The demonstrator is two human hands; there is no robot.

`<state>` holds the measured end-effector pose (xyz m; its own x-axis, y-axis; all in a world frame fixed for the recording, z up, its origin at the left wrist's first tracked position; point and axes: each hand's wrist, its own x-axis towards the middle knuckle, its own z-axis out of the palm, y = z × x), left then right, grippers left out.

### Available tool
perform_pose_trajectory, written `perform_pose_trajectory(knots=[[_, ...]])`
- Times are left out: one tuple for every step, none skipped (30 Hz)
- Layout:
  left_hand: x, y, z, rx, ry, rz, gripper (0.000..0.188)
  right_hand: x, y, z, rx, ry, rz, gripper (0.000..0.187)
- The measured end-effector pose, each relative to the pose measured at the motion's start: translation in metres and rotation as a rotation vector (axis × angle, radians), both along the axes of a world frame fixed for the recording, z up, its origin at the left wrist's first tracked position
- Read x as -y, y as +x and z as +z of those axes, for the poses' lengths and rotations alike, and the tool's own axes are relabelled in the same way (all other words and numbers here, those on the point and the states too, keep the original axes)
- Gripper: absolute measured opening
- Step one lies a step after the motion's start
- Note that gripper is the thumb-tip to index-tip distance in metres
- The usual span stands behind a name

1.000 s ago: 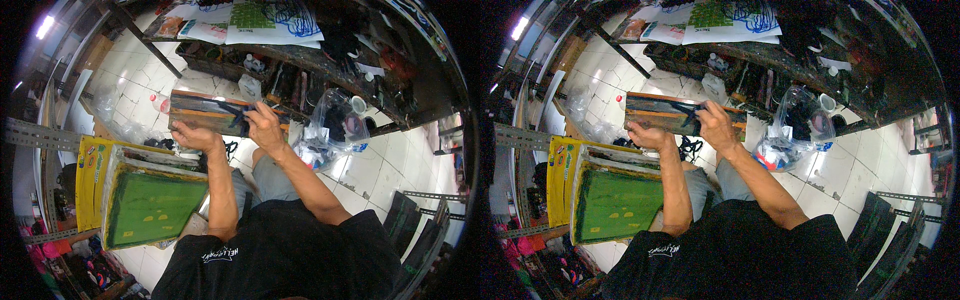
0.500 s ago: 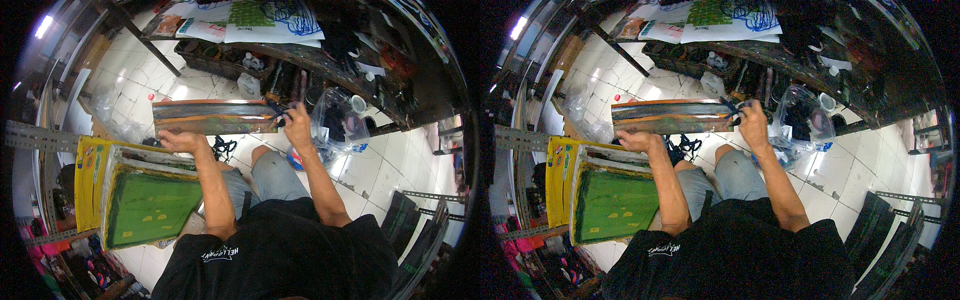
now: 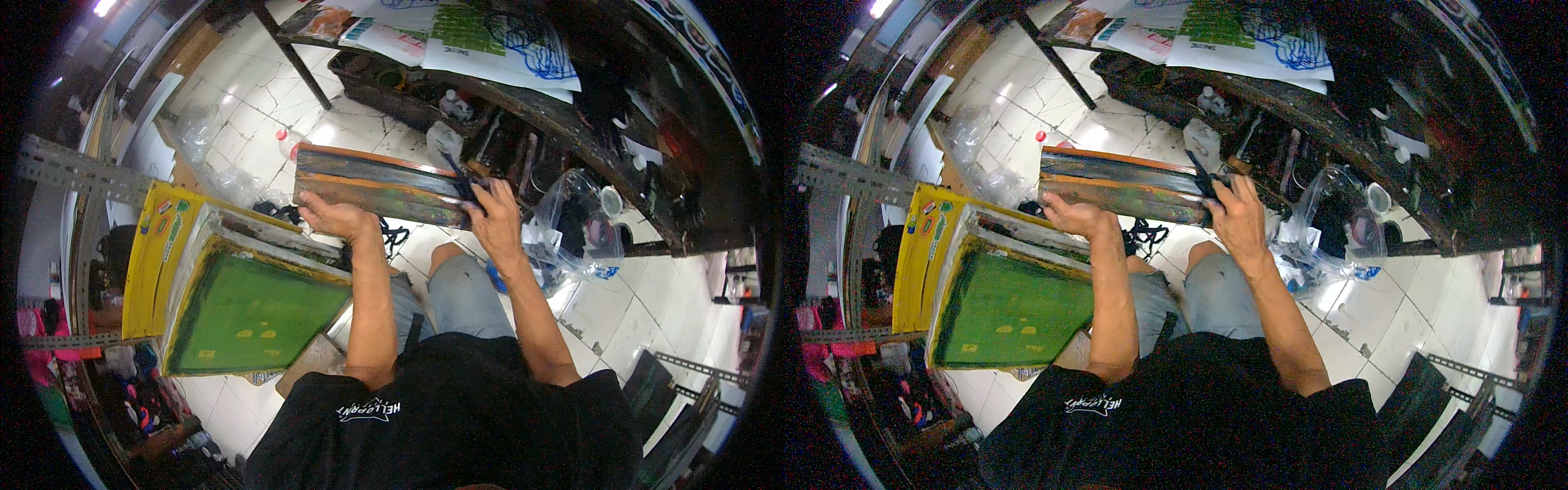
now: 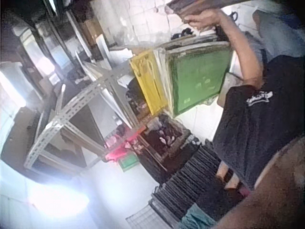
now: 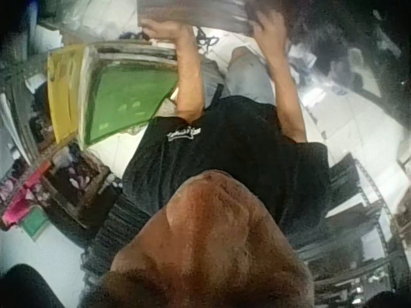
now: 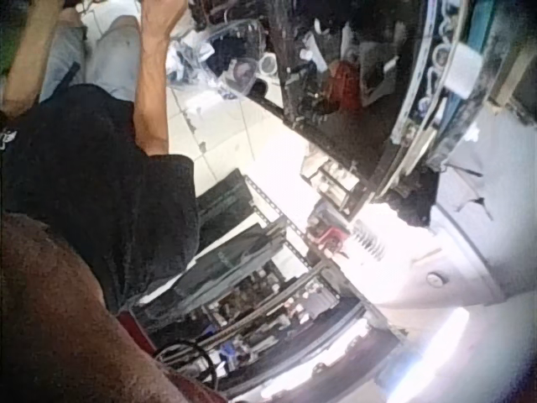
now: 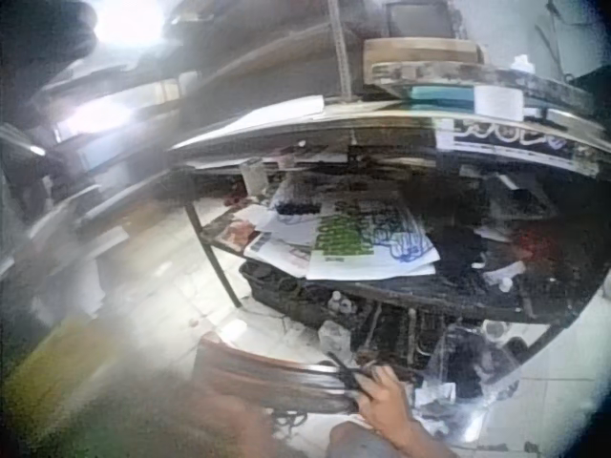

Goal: The person sits on the floor and cleans several squeegees using a dark cloth. They wipe the rubber blades and wooden handles of each squeegee, occasionally dipping the cloth into a container of liquid to wet it before continuing to clean the tools.

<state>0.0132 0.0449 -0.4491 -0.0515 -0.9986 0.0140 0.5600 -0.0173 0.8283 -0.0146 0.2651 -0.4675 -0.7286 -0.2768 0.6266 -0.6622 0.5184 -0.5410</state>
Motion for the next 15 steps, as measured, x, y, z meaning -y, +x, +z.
perform_pose_trajectory(knots=[[0.003,0.002,0.000,-0.016,-0.012,-0.022,0.046,-0.003,-0.001,-0.014,0.046,-0.032,0.017,0.024],[0.002,0.002,0.001,-0.034,-0.020,-0.050,0.046,-0.003,-0.002,-0.017,0.091,-0.060,0.028,0.024],[-0.003,0.002,0.005,-0.032,0.008,-0.051,0.044,-0.001,-0.003,-0.019,0.044,-0.082,0.035,0.023],[-0.006,0.002,0.004,-0.060,0.018,-0.060,0.044,0.003,-0.005,-0.021,0.021,-0.108,0.068,0.023],[-0.008,0.001,0.004,-0.087,0.026,-0.071,0.043,0.010,-0.006,-0.017,-0.001,-0.135,0.101,0.022],[-0.009,0.000,0.004,-0.114,0.034,-0.080,0.043,0.018,-0.005,-0.013,-0.022,-0.162,0.135,0.022],[-0.007,-0.002,0.000,-0.110,-0.003,-0.067,0.041,0.026,-0.004,-0.007,0.017,-0.162,0.190,0.022],[-0.011,-0.004,0.000,-0.061,-0.042,-0.078,0.041,0.034,-0.005,-0.001,0.001,-0.155,0.203,0.022],[-0.016,-0.005,0.002,-0.013,-0.082,-0.084,0.041,0.044,-0.007,0.005,-0.016,-0.149,0.221,0.022],[-0.020,-0.006,0.003,0.035,-0.121,-0.090,0.041,0.054,-0.009,0.011,-0.033,-0.143,0.238,0.022],[-0.019,-0.006,-0.004,0.107,-0.154,-0.056,0.040,0.063,-0.009,0.018,-0.005,-0.129,0.259,0.021],[-0.022,-0.006,-0.002,0.117,-0.152,-0.084,0.040,0.071,-0.013,0.024,-0.028,-0.138,0.286,0.021],[-0.027,-0.006,0.002,0.126,-0.150,-0.114,0.039,0.079,-0.018,0.029,-0.050,-0.148,0.312,0.021],[-0.030,-0.004,0.004,0.137,-0.149,-0.133,0.038,0.089,-0.022,0.034,-0.071,-0.159,0.347,0.021],[-0.032,-0.005,0.003,0.131,-0.178,-0.132,0.035,0.099,-0.027,0.039,-0.142,-0.181,0.365,0.027]])
